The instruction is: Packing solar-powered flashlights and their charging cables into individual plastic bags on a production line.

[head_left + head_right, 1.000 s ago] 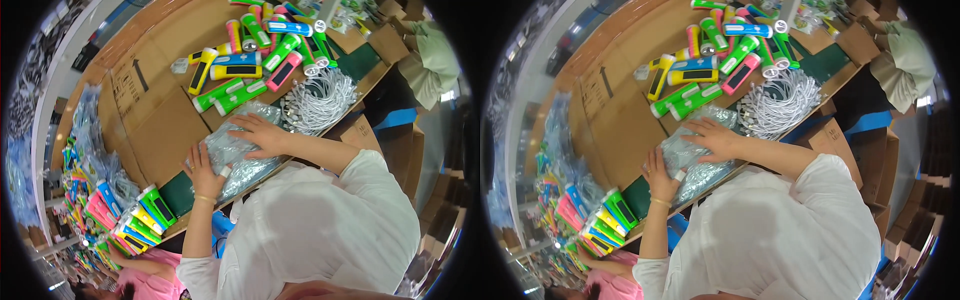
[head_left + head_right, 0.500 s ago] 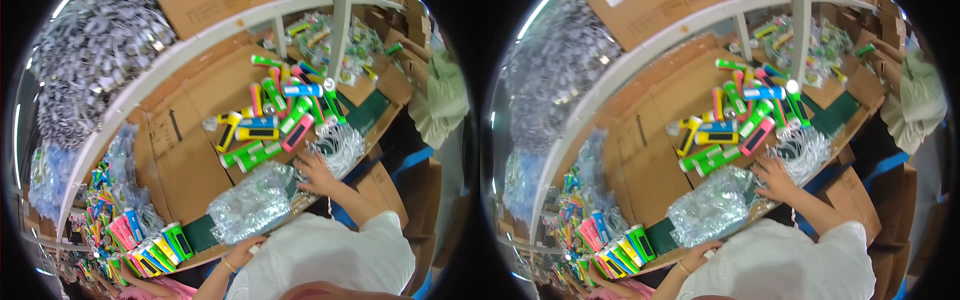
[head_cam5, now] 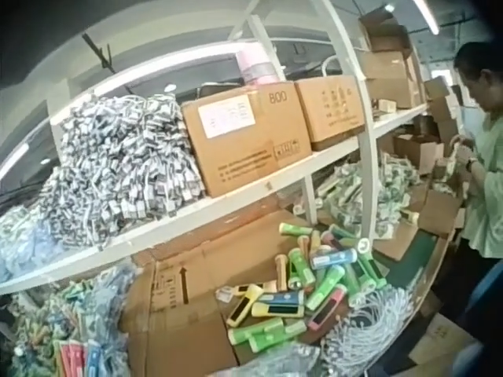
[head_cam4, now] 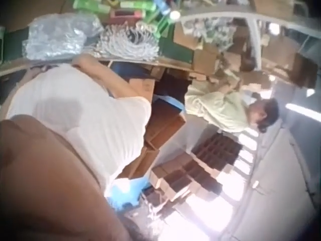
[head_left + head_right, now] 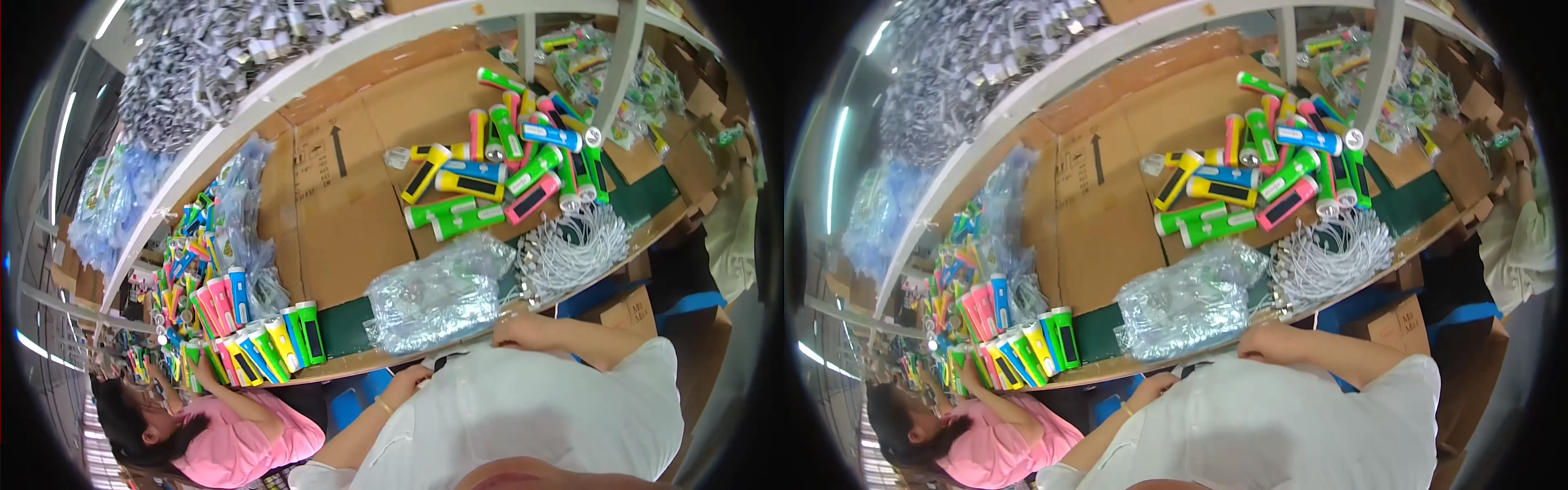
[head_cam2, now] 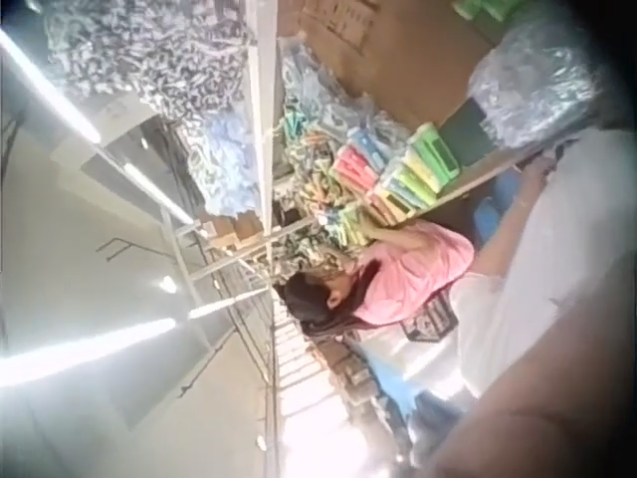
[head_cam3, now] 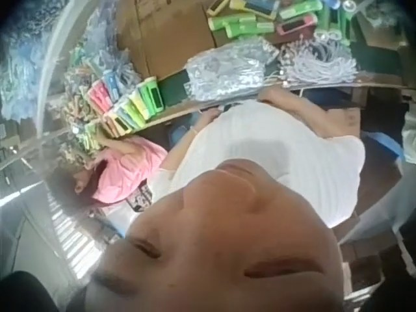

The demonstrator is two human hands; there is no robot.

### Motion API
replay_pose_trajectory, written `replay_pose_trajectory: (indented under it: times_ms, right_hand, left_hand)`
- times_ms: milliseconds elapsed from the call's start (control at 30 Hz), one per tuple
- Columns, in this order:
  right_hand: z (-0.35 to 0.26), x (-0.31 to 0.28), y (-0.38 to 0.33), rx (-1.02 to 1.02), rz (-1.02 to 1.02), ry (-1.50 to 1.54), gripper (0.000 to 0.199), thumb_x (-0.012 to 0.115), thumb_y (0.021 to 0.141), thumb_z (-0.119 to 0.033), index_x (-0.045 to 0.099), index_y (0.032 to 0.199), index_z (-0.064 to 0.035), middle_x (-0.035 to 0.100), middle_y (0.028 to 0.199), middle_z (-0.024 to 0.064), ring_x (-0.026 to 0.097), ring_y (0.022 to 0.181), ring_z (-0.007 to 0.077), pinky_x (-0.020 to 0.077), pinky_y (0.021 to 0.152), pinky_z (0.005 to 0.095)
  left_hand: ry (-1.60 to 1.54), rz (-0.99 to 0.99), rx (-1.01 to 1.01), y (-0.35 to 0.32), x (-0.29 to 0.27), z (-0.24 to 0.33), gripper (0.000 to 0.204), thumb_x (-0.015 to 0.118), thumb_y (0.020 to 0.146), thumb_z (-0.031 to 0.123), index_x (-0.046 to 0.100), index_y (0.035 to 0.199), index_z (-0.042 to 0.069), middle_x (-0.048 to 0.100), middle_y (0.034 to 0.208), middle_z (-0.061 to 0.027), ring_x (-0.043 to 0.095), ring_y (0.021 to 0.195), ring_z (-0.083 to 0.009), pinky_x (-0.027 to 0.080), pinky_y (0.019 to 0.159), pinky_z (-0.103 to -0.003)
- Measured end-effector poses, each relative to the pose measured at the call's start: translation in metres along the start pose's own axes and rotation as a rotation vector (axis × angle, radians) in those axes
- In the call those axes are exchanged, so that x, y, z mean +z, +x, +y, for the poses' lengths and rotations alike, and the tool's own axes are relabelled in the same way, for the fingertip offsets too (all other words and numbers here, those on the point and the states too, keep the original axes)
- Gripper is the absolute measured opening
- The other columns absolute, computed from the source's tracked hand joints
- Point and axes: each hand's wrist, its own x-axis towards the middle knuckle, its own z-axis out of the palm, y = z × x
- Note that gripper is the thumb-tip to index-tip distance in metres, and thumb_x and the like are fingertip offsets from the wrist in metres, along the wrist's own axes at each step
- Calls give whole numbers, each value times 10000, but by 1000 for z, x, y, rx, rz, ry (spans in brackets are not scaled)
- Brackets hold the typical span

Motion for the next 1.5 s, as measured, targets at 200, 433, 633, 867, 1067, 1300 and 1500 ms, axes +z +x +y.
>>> replay_pose_trajectory:
  times_ms: [200,433,633,867,1067,1300,1500]
  right_hand:
    - [3,-32,13,156,89,16,111,614,915,-193,635,911,-85,661,899,124,654,859,337,509,728,454]
    - [1,-58,10,174,52,-19,153,615,911,-217,676,990,-100,706,934,120,675,882,346,525,756,459]
    - [-72,-176,15,23,481,-228,188,685,897,-107,681,1079,-61,705,946,121,697,837,292,553,735,378]
    - [-227,-316,100,-427,976,-607,276,704,870,-56,655,1142,-49,687,955,75,662,862,204,520,734,309]
    - [-370,-446,215,-398,1163,-710,654,642,875,-515,635,1260,14,684,1172,258,683,1101,313,502,986,462]
    - [-388,-533,352,375,838,-757,623,572,882,-620,702,1200,-100,693,1201,145,665,1014,304,526,850,449]
    - [-392,-536,348,493,610,-606,513,551,907,-539,651,1255,-176,658,1232,73,619,945,213,509,754,452]
  left_hand:
    - [-28,205,32,14,-2,18,183,754,832,76,702,996,14,663,884,-97,630,744,-178,507,640,-282]
    - [-11,-10,4,20,-12,-53,271,771,802,67,710,1063,27,708,926,-93,646,804,-158,520,706,-295]
    - [-239,-155,-54,24,-50,22,354,644,921,6,630,1275,-2,688,1168,-87,637,1091,-166,492,979,-294]
    - [-272,103,41,48,-63,44,294,625,988,129,646,1250,-2,703,1129,-68,646,1070,-123,514,946,-283]
    - [-314,81,214,72,-56,55,287,603,996,88,625,1261,-19,692,1149,-78,643,1093,-131,508,959,-278]
    - [-493,159,254,53,-40,25,262,608,993,63,641,1247,7,677,1146,-58,635,1096,-126,504,957,-279]
    - [-655,219,69,29,-39,15,236,605,996,68,644,1220,7,655,1124,-45,617,1074,-119,548,892,-262]
